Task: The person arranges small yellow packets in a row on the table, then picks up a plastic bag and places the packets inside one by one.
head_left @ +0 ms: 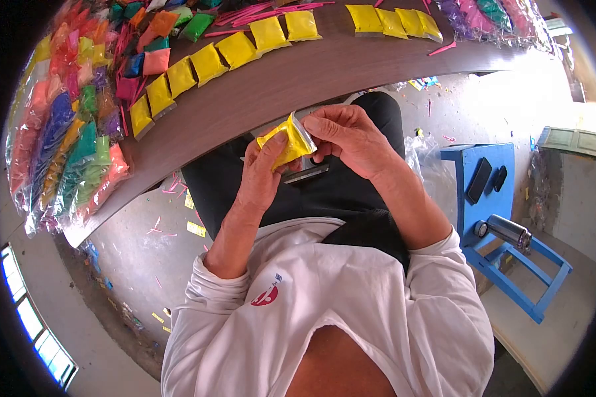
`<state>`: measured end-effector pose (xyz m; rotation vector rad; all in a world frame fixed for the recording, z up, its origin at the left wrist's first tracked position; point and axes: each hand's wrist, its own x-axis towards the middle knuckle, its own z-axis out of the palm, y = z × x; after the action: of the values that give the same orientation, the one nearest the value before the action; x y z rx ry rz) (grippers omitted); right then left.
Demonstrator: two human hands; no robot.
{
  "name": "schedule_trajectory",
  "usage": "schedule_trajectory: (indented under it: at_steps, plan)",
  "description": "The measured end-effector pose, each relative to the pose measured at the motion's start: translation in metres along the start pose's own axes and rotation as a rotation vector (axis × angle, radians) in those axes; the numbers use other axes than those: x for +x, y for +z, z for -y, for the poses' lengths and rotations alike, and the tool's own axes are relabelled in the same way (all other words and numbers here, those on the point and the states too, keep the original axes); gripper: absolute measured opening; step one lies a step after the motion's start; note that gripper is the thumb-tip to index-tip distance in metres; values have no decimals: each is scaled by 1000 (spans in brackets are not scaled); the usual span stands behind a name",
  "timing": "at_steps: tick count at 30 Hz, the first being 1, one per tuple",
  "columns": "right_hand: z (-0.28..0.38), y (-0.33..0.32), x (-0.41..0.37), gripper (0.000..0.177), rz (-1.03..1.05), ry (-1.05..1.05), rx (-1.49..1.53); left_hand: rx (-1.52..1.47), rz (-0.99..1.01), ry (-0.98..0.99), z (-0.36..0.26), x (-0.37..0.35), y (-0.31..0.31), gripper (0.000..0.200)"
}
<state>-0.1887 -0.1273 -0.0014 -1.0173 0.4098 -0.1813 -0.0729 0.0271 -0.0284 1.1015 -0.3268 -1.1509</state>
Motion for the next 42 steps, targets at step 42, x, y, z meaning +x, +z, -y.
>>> schedule_trajectory:
  at_steps: [42]
  plan:
    - [-3,0,1,27,30,20,-7,6,-40,31,3,-1,-2,44]
